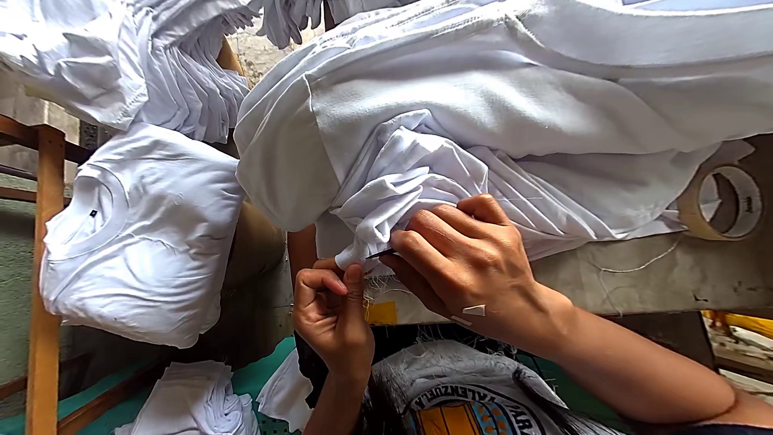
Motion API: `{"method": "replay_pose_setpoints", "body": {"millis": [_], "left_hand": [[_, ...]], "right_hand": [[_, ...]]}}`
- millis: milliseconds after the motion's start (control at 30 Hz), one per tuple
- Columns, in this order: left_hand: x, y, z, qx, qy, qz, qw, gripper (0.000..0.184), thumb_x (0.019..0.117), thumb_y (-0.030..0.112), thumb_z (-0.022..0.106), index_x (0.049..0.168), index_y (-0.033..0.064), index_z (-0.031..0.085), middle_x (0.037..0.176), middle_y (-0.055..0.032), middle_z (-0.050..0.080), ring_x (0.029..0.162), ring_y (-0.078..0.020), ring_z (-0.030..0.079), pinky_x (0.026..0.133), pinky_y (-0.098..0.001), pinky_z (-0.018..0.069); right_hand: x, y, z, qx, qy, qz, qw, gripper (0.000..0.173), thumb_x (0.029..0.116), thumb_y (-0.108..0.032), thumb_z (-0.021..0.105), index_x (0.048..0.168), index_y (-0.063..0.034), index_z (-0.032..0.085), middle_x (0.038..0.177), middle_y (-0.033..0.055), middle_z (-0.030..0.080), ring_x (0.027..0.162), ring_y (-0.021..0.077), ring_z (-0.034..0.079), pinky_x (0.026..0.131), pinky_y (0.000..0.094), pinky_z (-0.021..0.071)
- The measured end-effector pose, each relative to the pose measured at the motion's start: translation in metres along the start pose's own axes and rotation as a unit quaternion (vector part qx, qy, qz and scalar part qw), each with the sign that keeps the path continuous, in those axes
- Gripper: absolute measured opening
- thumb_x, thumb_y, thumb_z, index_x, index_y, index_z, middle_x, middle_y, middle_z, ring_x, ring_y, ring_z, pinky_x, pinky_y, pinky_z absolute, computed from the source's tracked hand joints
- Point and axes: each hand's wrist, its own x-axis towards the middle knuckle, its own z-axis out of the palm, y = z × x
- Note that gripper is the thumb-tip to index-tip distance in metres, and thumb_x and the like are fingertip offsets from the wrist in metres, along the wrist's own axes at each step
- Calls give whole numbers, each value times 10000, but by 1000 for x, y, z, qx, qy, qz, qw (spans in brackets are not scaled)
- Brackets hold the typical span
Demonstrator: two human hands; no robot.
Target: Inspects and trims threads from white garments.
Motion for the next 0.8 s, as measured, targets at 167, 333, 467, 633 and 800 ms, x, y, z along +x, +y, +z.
{"method": "replay_pose_setpoints", "body": {"millis": [167, 333, 467, 633, 800], "left_hand": [[-1, -1, 1, -4, 3, 5, 1000, 168, 920, -11, 684, 909, 149, 635, 893, 70, 686, 848, -14, 687, 784, -210, 607], [-1, -1, 0, -5, 2, 2, 1000, 171, 919, -3, 685, 911, 161, 638, 884, 77, 686, 850, -12, 687, 797, -210, 604], [-1, -1, 1, 0, 5, 0, 1000, 175, 918, 0, 687, 903, 166, 635, 882, 78, 686, 838, -18, 693, 795, -241, 619], [-1, -1, 0, -8, 3, -2, 1000, 177, 917, -15, 681, 906, 154, 632, 884, 65, 683, 841, -31, 696, 799, -249, 622], [-2, -1, 0, -9, 6, -5, 1000, 183, 915, -21, 679, 898, 156, 634, 886, 70, 685, 838, -26, 694, 799, -243, 619]], "right_hand": [[0, 1, -1, 54, -9, -4, 999, 210, 1003, -192, 544, 850, -92, 648, 669, 30, 524, 642, 190, 502, 698, 366, 338], [-1, 1, -4, 86, -5, 13, 996, 210, 1012, -206, 547, 861, -94, 640, 670, 22, 526, 643, 173, 493, 712, 358, 330], [0, 2, -1, 29, 4, 8, 1000, 190, 1004, -181, 553, 865, -88, 642, 682, 39, 522, 657, 198, 496, 727, 378, 326], [-1, 0, 2, 15, 2, 9, 1000, 195, 999, -172, 551, 848, -90, 642, 683, 45, 532, 655, 205, 506, 710, 378, 327], [-1, 0, 2, 19, -2, 4, 1000, 198, 1003, -178, 550, 850, -89, 638, 682, 42, 523, 652, 205, 498, 713, 379, 325]]}}
